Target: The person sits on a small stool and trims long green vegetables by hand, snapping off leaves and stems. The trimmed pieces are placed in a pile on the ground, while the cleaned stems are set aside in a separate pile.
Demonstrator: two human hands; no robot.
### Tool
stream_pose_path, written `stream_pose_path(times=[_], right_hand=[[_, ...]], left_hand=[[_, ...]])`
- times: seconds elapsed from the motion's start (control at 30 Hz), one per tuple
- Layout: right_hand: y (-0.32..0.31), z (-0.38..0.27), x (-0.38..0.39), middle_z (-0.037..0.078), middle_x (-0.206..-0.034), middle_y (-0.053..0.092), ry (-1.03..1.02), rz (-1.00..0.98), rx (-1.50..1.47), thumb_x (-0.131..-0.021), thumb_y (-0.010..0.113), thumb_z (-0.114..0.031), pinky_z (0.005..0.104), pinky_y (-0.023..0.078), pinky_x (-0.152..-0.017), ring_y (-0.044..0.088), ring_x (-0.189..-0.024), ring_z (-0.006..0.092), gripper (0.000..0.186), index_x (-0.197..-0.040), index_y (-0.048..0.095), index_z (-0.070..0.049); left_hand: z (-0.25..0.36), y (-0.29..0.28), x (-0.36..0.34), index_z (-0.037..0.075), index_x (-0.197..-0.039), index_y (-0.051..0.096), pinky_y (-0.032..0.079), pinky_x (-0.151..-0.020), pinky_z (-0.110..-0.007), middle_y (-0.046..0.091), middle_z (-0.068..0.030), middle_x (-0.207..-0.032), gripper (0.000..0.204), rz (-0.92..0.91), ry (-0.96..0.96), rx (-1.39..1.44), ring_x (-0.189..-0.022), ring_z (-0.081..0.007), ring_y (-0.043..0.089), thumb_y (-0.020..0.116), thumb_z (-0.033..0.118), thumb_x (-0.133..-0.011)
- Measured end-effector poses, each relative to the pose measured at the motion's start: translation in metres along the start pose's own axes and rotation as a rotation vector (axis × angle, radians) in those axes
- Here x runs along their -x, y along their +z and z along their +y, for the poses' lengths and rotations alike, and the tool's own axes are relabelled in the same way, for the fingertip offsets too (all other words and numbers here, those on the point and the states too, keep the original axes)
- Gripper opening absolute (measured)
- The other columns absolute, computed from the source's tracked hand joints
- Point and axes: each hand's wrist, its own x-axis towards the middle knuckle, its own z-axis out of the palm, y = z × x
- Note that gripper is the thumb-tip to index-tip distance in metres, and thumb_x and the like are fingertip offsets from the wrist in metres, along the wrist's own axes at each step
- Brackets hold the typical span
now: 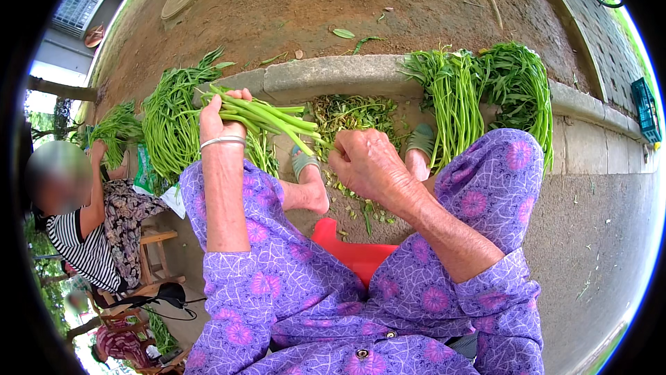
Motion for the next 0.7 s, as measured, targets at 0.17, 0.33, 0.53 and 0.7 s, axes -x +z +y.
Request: stream_pose_path(times=[0.17, 0.33, 0.53, 0.7], right_hand=[[0.001, 0.0, 0.001, 0.022, -0.067, 0.06, -0.038, -0.009, 0.045, -0.074, 0.059, -0.014, 0.0495, 0.047, -0.061, 0.059, -0.066, 0.0429, 0.017, -0.07, 0.056, 0.002], [0.0, -0.001, 0.005, 0.02, -0.068, 0.058, -0.2, 0.126, 0.038, -0.074, 0.058, -0.011, 0.0501, 0.046, -0.057, 0.057, -0.06, 0.0421, 0.015, -0.066, 0.052, 0.001], [-0.001, -0.011, 0.011, 0.015, -0.063, 0.053, -0.345, 0.236, 0.1, -0.073, 0.059, -0.01, 0.0454, 0.046, -0.048, 0.055, -0.053, 0.0359, 0.016, -0.063, 0.05, -0.001], [-0.001, -0.028, 0.017, 0.007, -0.057, 0.045, -0.576, 0.39, 0.099, -0.061, 0.06, 0.002, 0.0358, 0.039, -0.04, 0.051, -0.046, 0.0244, 0.013, -0.063, 0.049, -0.004]], left_hand=[[0.003, -0.002, 0.0, -0.001, -0.09, 0.047, 0.05, -0.079, -0.048, 0.051, -0.0121, -0.081, 0.021, 0.015, -0.001, -0.009, -0.071, -0.0242, 0.052, 0.044, 0.019, -0.095], [0.009, -0.003, 0.002, -0.003, -0.092, 0.044, 0.047, -0.067, -0.042, 0.049, -0.0134, -0.078, 0.015, -0.056, -0.037, 0.02, -0.066, -0.0241, 0.049, 0.041, 0.011, -0.096], [0.011, -0.004, 0.0, 0.0, -0.086, 0.044, 0.044, -0.06, -0.039, 0.047, -0.0104, -0.073, 0.018, -0.082, -0.036, -0.057, -0.06, -0.0217, 0.046, 0.039, 0.015, -0.094], [0.015, -0.01, -0.012, 0.002, -0.082, 0.045, 0.042, -0.057, -0.039, 0.045, -0.0098, -0.069, 0.021, -0.13, -0.142, 0.006, -0.058, -0.0212, 0.044, 0.038, 0.018, -0.094]])
